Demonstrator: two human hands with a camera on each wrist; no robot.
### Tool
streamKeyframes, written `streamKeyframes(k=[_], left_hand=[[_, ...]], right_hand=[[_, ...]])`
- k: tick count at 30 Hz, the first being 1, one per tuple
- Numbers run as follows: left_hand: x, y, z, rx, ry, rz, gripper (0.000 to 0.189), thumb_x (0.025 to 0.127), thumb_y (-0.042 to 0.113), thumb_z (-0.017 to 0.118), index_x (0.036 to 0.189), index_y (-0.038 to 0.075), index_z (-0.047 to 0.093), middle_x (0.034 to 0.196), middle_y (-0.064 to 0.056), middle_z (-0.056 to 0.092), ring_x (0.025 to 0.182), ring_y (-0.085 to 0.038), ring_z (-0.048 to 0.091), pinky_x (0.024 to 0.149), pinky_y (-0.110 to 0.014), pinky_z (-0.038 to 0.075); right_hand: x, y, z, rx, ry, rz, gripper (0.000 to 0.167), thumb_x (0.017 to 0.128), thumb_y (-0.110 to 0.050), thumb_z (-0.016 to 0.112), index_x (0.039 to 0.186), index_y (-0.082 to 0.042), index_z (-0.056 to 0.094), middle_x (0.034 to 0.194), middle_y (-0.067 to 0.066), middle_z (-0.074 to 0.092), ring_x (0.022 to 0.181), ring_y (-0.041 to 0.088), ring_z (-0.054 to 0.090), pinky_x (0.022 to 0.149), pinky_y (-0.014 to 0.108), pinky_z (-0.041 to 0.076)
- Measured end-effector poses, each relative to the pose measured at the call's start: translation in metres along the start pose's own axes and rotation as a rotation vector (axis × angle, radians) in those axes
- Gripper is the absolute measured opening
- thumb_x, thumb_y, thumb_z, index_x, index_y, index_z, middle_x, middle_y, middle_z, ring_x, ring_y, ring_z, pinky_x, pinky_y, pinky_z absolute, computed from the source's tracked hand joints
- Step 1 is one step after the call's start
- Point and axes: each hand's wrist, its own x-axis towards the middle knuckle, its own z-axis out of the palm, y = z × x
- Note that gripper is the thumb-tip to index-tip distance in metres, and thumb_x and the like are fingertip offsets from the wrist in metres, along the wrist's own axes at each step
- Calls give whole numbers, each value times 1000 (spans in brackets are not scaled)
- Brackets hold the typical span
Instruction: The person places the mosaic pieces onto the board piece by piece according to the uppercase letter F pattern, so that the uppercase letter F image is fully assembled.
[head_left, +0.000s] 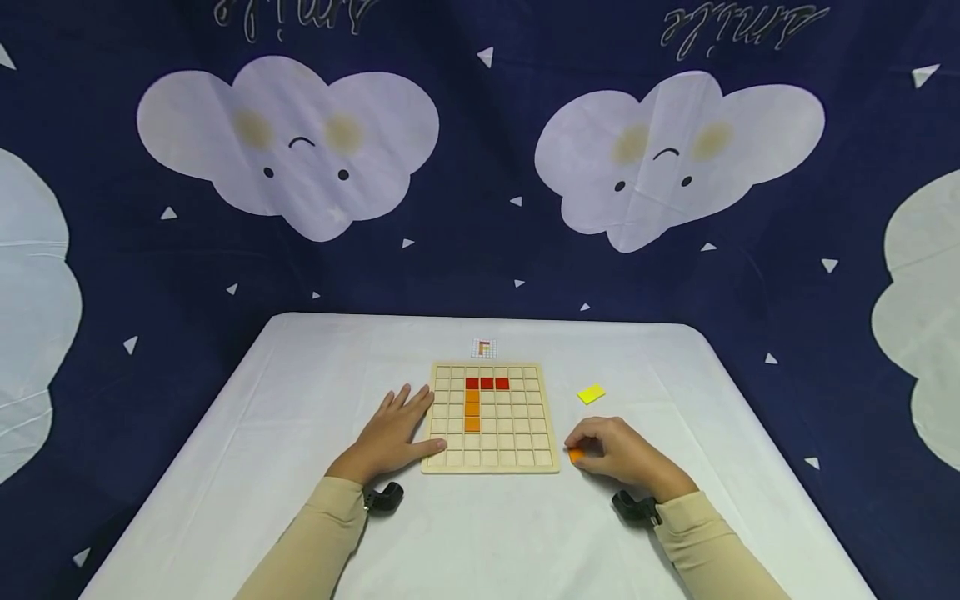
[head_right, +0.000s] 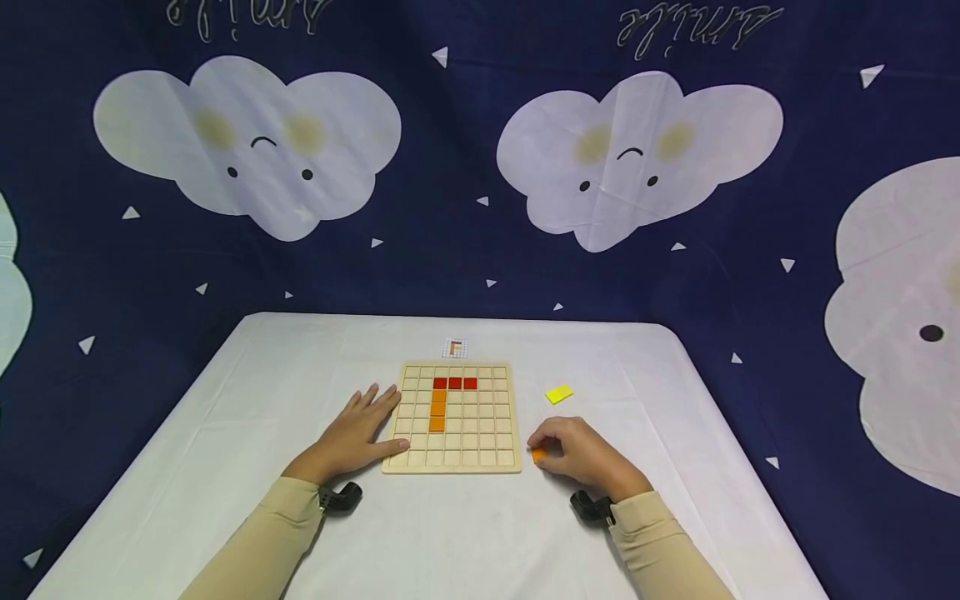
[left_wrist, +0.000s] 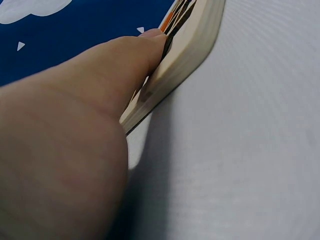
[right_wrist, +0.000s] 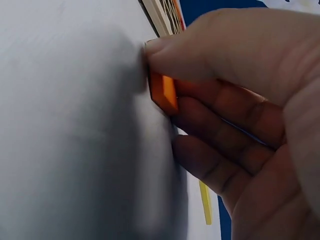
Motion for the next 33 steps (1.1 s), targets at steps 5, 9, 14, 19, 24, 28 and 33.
streamKeyframes(k=[5,9,14,19,24,28,33], left_hand=[[1,-1,0,2,5,-4,103,94,75,58,165,5,32,171,-10,24,158,-38,10,126,-52,1],[1,-1,-1,0,3,-7,103,94,75,58,165,5,32,172,-9,24,158,-37,9,126,-52,0],[0,-1,-1,-3,1,-10,103,94,75,58,166,5,32,172,-9,24,158,-36,9,126,-51,0],[-1,0,-2,-6,3,-14,103,94,74,59,165,5,33,171,-10,24,158,-37,9,126,-52,0],[-2,0,-2,-10,1,-16,103,94,74,60,165,5,33,171,-10,25,158,-37,10,126,-52,0],[-1,1,-1,-5,-3,-18,103,94,74,60,165,5,33,171,-10,25,158,-37,10,126,-52,1],[0,2,-1,7,-9,-23,103,94,76,58,165,6,33,171,-10,25,158,-37,10,126,-51,0]], right_hand=[[4,-3,1,29,15,25,27,85,1,87,109,-9,78,106,-5,74,95,13,68,83,32,59],[11,-5,4,14,38,-1,28,84,1,88,109,-8,78,107,-4,74,94,13,67,81,32,58],[23,-10,7,-13,57,-46,27,84,2,87,109,-5,78,106,-3,73,89,14,66,76,32,58],[42,-21,12,-24,68,-78,24,86,3,85,108,-3,78,105,-2,74,89,15,67,76,33,59],[64,-34,21,-24,36,-109,23,88,0,85,110,-1,78,106,1,75,91,14,68,79,33,60],[81,-43,34,-24,-1,-116,22,90,-6,86,111,-2,79,106,0,75,92,12,67,80,30,59],[98,-52,50,-37,-29,-131,20,92,-6,83,111,-4,79,106,-2,74,91,11,66,81,27,58]])
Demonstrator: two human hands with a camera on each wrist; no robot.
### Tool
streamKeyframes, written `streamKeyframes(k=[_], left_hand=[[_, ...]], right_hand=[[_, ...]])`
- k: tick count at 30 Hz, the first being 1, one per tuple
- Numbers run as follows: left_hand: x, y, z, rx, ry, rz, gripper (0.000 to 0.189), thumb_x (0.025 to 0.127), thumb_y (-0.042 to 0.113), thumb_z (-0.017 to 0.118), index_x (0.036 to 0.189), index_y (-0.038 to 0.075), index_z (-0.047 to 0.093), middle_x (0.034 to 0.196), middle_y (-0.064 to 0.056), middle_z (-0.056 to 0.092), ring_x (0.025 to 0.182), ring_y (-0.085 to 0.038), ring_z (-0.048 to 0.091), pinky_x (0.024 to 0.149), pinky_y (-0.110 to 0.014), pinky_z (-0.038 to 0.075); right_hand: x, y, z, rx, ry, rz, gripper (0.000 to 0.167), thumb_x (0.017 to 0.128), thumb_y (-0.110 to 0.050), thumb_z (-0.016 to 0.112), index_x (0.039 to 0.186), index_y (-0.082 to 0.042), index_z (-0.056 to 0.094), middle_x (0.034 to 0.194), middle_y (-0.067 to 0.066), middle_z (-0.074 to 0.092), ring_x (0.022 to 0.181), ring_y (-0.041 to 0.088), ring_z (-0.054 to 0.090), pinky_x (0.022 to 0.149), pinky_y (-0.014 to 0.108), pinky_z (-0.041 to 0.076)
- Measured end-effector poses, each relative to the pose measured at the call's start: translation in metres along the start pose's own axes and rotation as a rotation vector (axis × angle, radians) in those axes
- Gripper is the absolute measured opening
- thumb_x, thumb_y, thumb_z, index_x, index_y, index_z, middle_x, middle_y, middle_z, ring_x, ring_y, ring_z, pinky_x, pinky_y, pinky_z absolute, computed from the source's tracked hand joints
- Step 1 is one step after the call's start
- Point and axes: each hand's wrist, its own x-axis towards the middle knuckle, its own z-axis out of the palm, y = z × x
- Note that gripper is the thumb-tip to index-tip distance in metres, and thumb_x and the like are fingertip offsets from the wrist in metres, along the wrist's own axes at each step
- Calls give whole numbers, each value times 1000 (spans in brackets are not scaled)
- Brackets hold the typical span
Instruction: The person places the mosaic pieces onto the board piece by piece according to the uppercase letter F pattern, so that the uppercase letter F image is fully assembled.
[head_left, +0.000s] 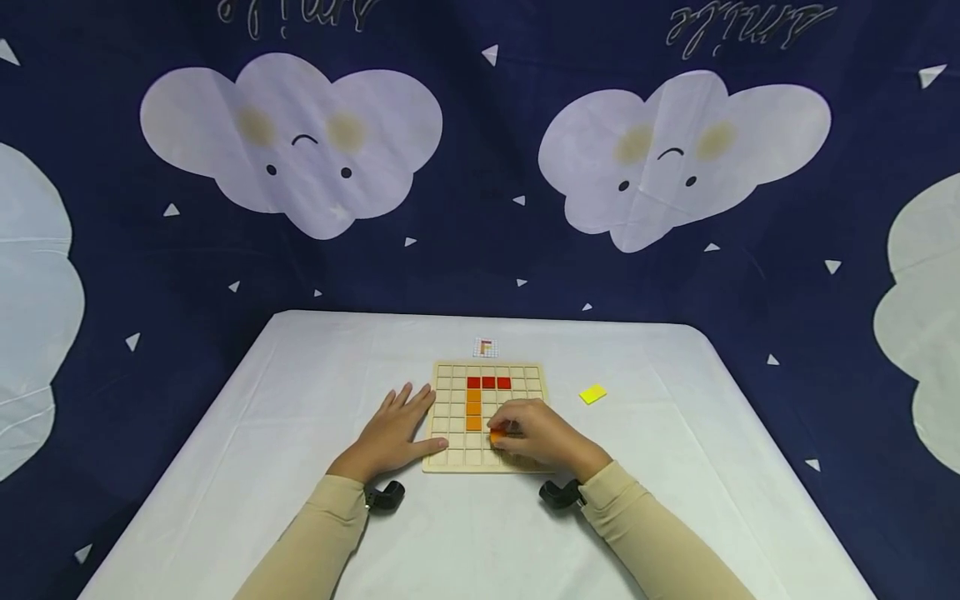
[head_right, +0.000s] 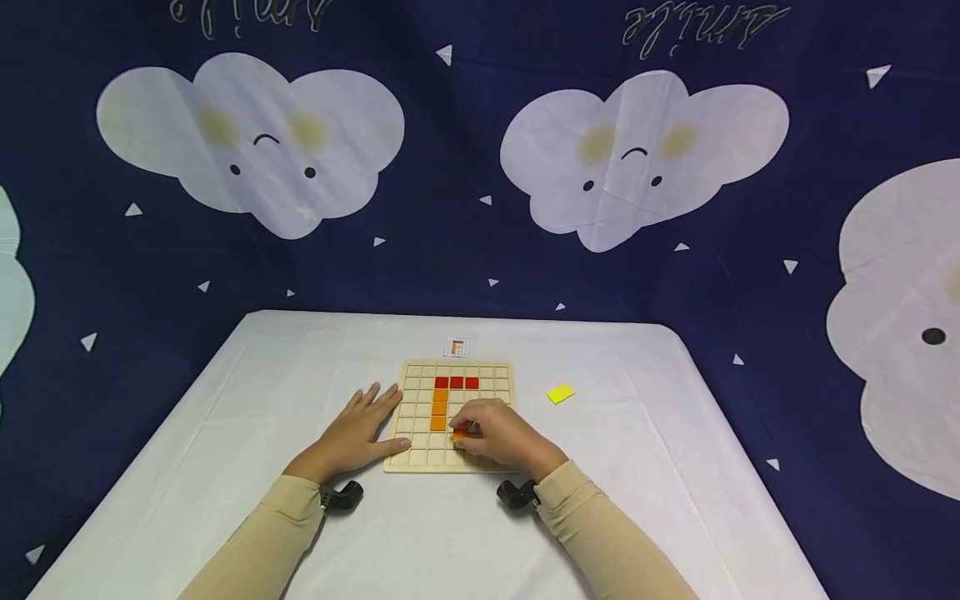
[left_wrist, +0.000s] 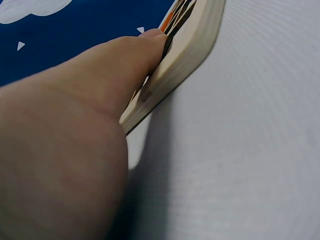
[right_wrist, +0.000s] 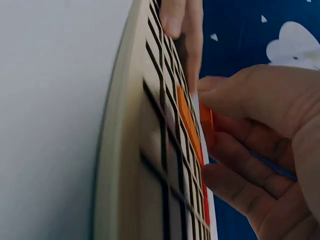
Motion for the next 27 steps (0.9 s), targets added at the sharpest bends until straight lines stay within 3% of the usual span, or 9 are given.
streamKeyframes(k=[12,21,27], left_hand=[[1,1,-2,-1,-4,11,102,95,74,59,166,6,32,171,-11,24,158,-38,10,126,-53,1],[0,0,-3,-15,-7,14,102,95,74,59,165,6,33,171,-10,24,158,-37,9,126,-53,1],[0,-1,-1,-15,-6,15,102,95,75,58,166,7,32,172,-10,23,159,-37,8,126,-52,1]], right_hand=[[23,-12,24,-101,-22,-23,19,92,-11,84,110,-6,79,106,-1,74,95,10,65,90,30,55],[27,-13,32,-135,-21,-14,20,94,-14,83,113,-8,79,107,-4,74,99,10,66,93,30,54],[27,-14,33,-121,-4,0,21,94,-13,83,113,-8,79,106,-2,73,95,9,64,89,29,55]])
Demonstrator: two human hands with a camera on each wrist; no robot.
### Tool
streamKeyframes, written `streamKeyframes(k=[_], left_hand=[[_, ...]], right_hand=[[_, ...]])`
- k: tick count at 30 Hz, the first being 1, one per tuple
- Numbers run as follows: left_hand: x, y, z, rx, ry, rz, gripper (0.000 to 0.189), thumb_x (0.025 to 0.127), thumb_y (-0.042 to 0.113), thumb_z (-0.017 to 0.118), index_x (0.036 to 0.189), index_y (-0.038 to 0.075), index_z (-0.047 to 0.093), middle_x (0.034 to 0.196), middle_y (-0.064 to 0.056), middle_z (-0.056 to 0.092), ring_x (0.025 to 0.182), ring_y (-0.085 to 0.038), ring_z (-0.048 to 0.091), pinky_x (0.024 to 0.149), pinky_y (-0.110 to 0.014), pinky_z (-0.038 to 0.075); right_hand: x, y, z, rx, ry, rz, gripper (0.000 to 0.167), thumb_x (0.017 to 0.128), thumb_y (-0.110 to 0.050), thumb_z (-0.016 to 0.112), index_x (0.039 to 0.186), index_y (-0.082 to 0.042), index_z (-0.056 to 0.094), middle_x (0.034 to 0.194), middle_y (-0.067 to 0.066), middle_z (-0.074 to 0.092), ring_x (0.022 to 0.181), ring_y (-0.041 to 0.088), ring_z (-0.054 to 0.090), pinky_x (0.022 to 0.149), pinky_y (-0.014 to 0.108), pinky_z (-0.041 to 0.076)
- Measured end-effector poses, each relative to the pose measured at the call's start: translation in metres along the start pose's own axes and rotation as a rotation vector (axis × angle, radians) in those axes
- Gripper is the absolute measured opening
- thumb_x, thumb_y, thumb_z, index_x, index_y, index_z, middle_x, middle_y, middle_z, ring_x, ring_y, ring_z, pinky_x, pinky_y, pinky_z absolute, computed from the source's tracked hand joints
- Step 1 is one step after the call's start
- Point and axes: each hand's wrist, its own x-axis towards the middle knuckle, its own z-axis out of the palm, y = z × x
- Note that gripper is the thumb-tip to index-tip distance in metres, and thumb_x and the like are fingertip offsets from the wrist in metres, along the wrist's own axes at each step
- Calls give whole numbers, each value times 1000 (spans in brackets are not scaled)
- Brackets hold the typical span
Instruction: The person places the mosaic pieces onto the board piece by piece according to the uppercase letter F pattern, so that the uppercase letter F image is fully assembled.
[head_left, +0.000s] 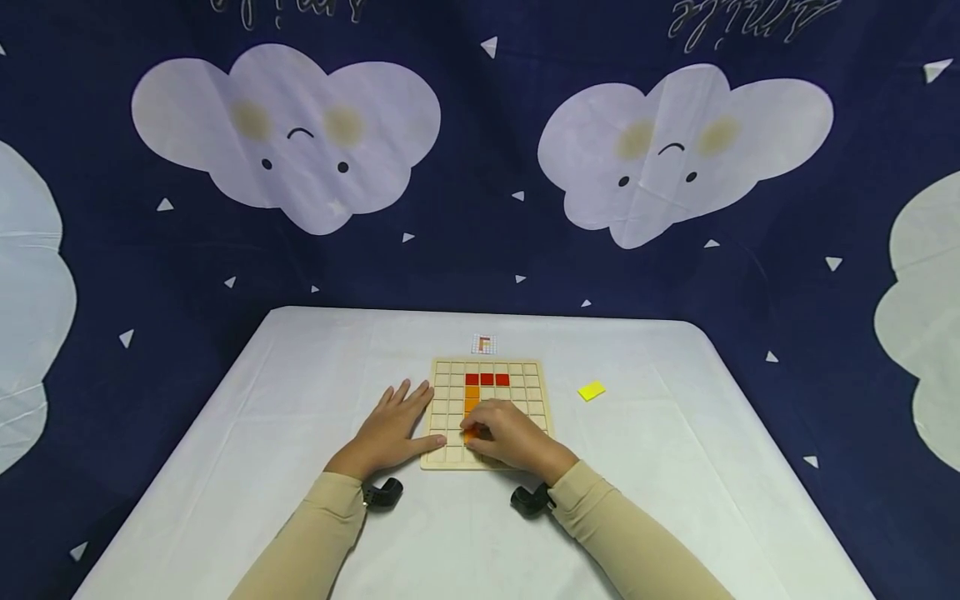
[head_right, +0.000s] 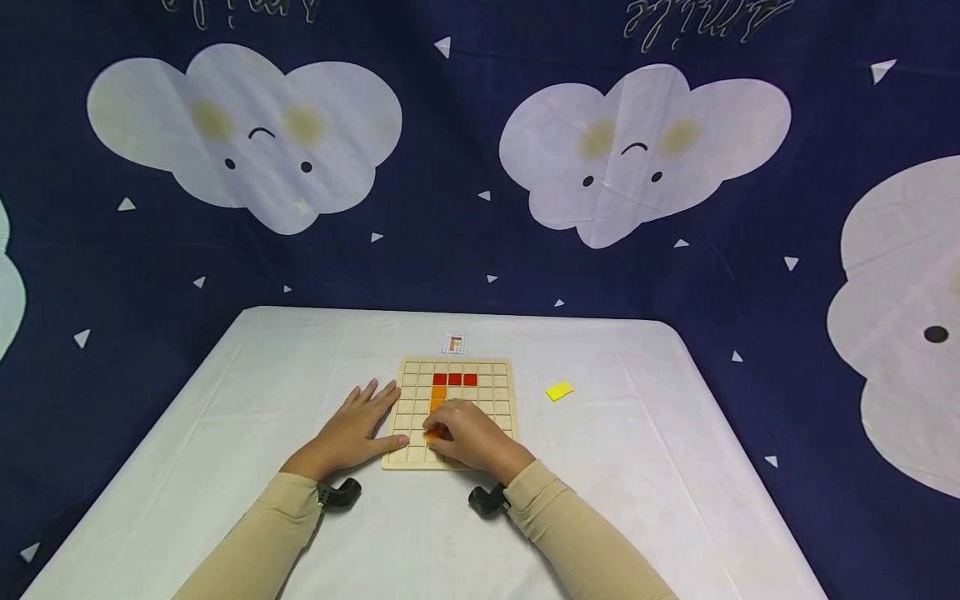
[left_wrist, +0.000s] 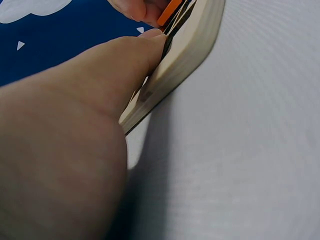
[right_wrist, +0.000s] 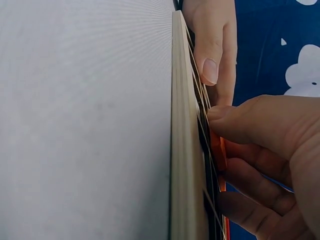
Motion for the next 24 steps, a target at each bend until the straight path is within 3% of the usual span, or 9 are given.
streamKeyframes(k=[24], left_hand=[[1,0,-1,-1,1,2,103,95,74,59,165,5,32,172,-10,24,158,-37,9,126,-52,0]], right_hand=[[-3,4,1,34,32,2,25,91,-10,85,115,-7,78,110,-2,73,98,10,65,91,29,55]])
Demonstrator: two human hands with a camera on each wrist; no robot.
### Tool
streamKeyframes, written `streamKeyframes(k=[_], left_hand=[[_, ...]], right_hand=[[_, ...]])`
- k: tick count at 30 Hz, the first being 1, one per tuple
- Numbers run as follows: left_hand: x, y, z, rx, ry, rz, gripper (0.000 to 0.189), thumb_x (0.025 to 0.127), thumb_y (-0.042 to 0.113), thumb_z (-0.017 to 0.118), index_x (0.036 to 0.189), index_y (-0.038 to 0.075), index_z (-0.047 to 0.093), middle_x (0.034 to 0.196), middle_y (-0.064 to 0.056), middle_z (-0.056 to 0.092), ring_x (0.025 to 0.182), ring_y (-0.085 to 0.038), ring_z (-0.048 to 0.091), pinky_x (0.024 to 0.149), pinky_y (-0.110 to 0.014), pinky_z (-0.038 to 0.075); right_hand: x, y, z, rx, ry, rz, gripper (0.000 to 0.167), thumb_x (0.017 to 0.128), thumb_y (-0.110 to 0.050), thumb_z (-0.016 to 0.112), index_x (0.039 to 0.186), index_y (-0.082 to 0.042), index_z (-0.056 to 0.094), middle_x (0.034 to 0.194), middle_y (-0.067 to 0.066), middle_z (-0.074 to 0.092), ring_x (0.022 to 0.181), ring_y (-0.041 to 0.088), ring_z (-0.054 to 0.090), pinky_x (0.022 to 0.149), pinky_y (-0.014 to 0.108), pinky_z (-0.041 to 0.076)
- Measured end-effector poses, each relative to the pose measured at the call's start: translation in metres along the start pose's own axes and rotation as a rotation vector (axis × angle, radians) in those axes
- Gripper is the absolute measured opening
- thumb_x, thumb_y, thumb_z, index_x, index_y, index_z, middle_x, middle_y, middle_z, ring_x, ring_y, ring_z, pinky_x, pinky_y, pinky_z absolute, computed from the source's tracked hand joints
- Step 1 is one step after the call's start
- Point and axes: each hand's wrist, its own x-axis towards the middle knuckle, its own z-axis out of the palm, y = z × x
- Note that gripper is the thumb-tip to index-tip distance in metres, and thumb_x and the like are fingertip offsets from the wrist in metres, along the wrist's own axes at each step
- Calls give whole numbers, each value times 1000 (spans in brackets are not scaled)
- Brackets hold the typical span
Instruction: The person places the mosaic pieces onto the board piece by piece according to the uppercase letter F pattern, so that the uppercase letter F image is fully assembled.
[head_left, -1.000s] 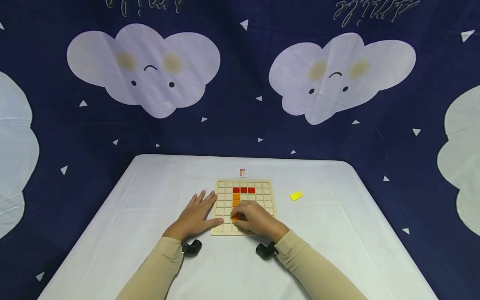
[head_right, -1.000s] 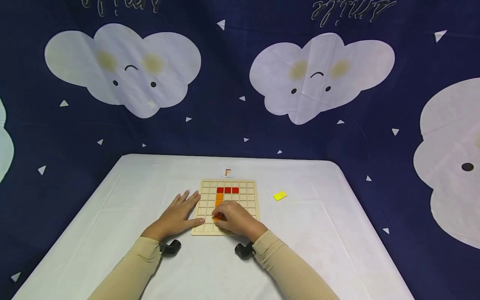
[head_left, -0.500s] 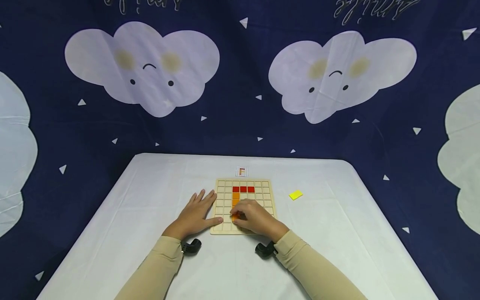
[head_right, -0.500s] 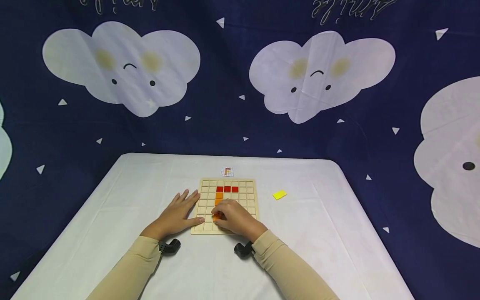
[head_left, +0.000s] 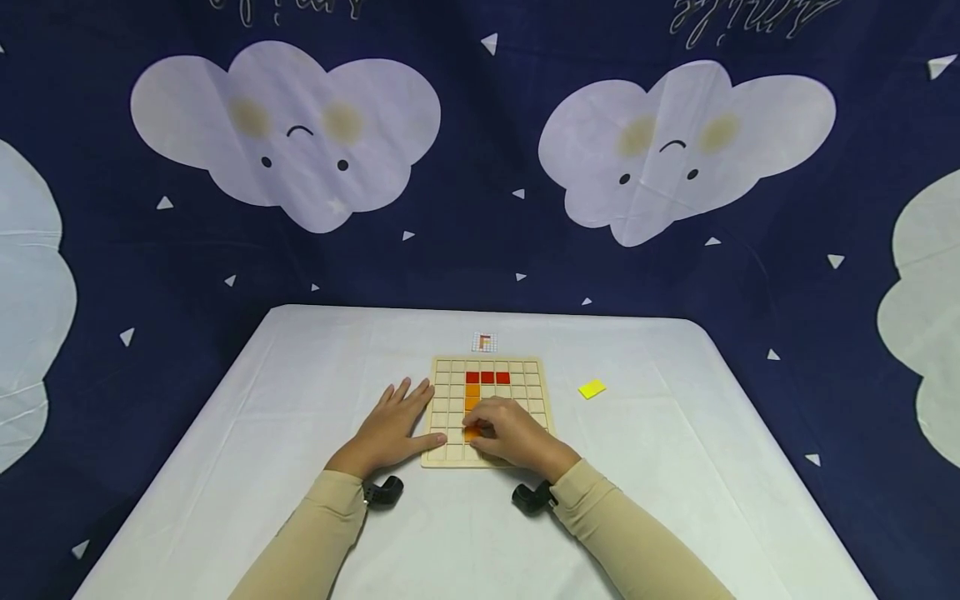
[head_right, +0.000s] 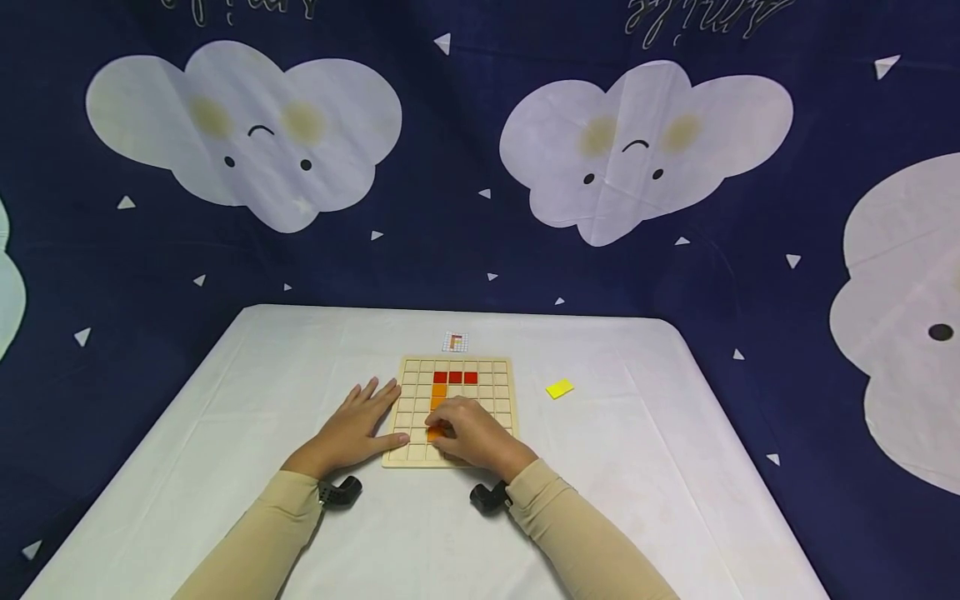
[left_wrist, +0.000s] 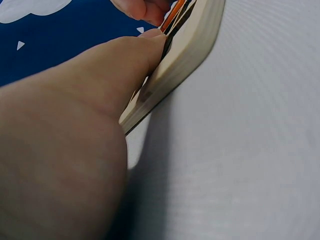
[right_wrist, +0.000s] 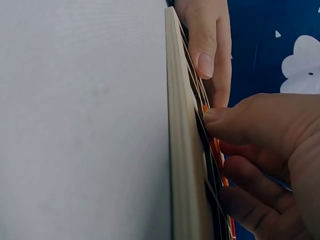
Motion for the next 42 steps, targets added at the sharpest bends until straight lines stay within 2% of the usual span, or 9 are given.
streamKeyframes(k=[6,9,14,19,26,33,38,42], left_hand=[[1,0,0,-1,1,-1,102,95,74,59,166,6,31,172,-10,23,159,-36,9,126,-52,0],[1,-1,1,2,2,-4,103,94,74,59,166,6,31,172,-10,23,159,-36,9,126,-52,0],[2,-2,2,14,6,-7,103,94,76,58,166,7,32,172,-9,24,158,-36,9,126,-52,1],[1,-3,3,20,11,6,103,94,75,58,166,6,31,172,-9,24,158,-37,9,126,-52,1],[1,-3,1,7,22,23,103,94,74,59,165,4,32,171,-10,25,158,-38,10,126,-53,1],[-1,-2,2,0,7,10,104,94,76,58,166,5,32,171,-10,24,158,-36,8,126,-52,0],[-2,-1,3,1,9,12,104,94,76,58,165,4,33,171,-11,25,158,-38,10,126,-53,1],[-3,1,1,0,7,9,103,94,74,59,165,4,32,171,-11,25,158,-37,9,126,-53,1]], right_hand=[[-1,2,-2,24,-1,20,25,91,-9,85,115,-7,78,110,-2,73,97,9,64,89,28,56],[-3,5,-5,73,6,34,24,91,-7,84,114,-6,78,110,-1,74,95,10,65,86,27,57],[-10,15,-14,163,72,79,22,91,1,82,112,-4,78,108,1,74,90,12,67,79,27,59],[-23,29,-26,183,146,128,21,91,4,80,111,-1,78,108,4,74,90,13,68,78,29,60],[-49,50,-45,135,230,203,22,90,5,81,111,-1,77,106,4,74,88,15,67,78,31,61],[-81,76,-67,-24,297,320,33,85,6,83,117,-2,76,119,9,73,108,30,70,95,48,57],[-104,95,-81,-111,295,406,40,85,8,79,124,3,73,127,18,70,118,38,66,103,55,51],[-115,103,-88,-127,250,438,38,89,7,75,128,5,71,128,22,69,122,42,63,105,56,49]])
